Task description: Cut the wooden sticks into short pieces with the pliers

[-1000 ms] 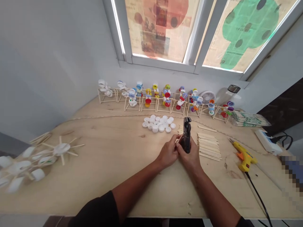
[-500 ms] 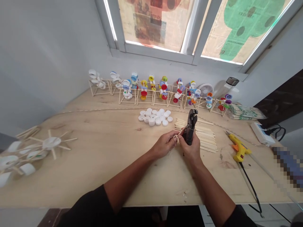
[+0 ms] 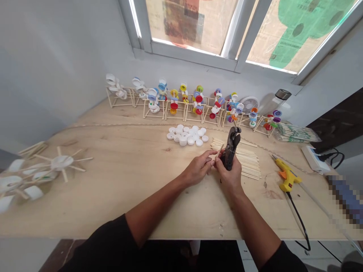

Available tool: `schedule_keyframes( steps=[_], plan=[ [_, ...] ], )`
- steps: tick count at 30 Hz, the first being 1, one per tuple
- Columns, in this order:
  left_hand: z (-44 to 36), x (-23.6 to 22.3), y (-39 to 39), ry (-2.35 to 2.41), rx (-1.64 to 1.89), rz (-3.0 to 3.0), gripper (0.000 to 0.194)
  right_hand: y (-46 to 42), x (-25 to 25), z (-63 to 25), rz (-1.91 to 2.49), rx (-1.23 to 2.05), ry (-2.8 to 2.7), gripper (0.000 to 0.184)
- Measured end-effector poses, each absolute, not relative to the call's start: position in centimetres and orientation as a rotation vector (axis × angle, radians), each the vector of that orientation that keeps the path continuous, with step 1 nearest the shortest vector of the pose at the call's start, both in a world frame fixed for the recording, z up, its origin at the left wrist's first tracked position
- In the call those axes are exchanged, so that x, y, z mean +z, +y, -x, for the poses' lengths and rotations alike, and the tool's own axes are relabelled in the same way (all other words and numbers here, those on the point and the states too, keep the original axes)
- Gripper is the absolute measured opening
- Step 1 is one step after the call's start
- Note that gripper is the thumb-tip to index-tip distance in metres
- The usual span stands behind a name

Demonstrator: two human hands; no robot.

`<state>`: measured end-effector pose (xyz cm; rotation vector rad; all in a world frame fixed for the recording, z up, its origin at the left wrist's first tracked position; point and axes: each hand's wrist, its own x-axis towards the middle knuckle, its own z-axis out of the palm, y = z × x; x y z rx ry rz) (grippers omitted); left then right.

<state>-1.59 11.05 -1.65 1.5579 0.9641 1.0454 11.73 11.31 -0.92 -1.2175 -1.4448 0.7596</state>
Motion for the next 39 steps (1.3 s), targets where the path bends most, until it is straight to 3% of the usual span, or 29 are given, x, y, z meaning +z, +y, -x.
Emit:
schedule_keyframes(
  steps=[4, 23, 39],
  plan=[
    [2.0, -1.64, 11.55, 1.026, 1.097, -1.394, 0.025, 11.44, -0.72, -11.8, 1.221, 0.747, -1.427, 0.022],
    [2.48, -1.28, 11.7, 0.858, 0.83, -1.076, 0.036, 11.43, -0.25, -11.62, 1.176, 0.891, -1.336, 0.024],
    [1.95, -1.03, 11.23, 0.861, 0.766, -1.148, 0.036, 11.33, -0.41, -11.59, 1.133, 0.952, -1.314, 0.024]
  ],
)
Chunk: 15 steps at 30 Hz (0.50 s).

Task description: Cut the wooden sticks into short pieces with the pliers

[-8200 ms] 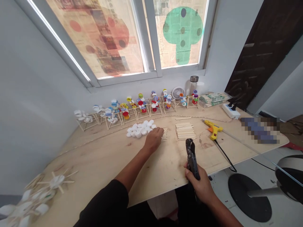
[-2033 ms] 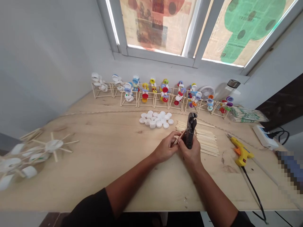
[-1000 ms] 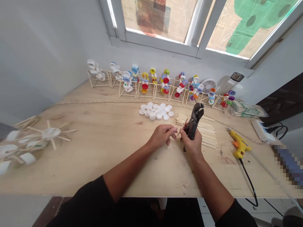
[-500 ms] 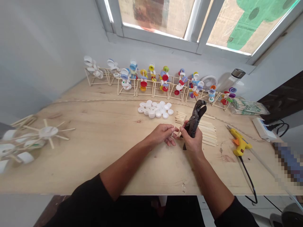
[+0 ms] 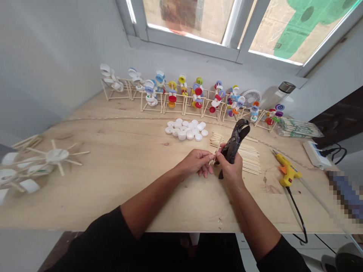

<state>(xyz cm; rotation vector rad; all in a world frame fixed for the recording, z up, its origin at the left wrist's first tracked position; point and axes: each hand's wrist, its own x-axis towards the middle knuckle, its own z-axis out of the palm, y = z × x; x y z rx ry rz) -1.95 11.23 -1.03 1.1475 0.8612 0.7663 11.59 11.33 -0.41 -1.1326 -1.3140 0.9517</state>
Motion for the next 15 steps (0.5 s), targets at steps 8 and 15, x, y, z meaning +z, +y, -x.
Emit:
schedule_keyframes(
  steps=[8, 15],
  plan=[
    [2.14, -1.12, 11.35, 0.759, 0.772, -1.086, 0.03, 11.23, -0.37, -11.61, 1.139, 0.985, -1.265, 0.025],
    [2.31, -0.92, 11.36, 0.798, 0.739, -1.086, 0.03, 11.19, -0.13, -11.41, 1.123, 1.033, -1.253, 0.026]
  ],
)
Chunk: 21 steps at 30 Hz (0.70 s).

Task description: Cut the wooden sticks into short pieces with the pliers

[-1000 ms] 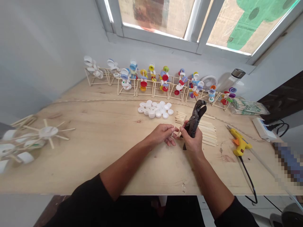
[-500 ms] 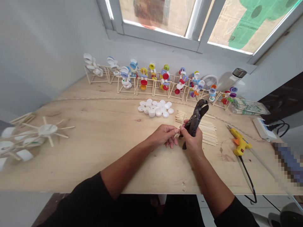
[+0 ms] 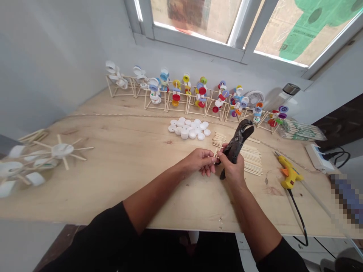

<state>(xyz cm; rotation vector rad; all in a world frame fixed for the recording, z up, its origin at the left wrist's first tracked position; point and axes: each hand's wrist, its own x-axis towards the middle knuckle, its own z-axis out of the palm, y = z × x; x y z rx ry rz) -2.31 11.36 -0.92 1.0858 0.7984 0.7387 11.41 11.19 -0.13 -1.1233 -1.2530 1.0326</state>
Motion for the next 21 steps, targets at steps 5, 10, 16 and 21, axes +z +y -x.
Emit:
schedule_keyframes(
  steps=[5, 10, 16, 21],
  plan=[
    [2.52, -1.03, 11.45, 0.779, 0.674, -1.112, 0.028, 11.27, 0.16, -11.41, 1.15, 1.041, -1.218, 0.029],
    [2.58, -0.97, 11.44, 0.757, 0.629, -1.111, 0.029, 11.26, 0.21, -11.37, 1.164, 1.03, -1.21, 0.03],
    [2.64, -0.93, 11.55, 0.757, 0.593, -1.088, 0.033, 11.09, -0.05, -11.28, 1.111, 1.119, -1.191, 0.029],
    [2.72, -1.01, 11.65, 0.754, 0.573, -1.073, 0.036, 10.99, -0.02, -11.22, 1.107, 1.132, -1.136, 0.028]
  ],
)
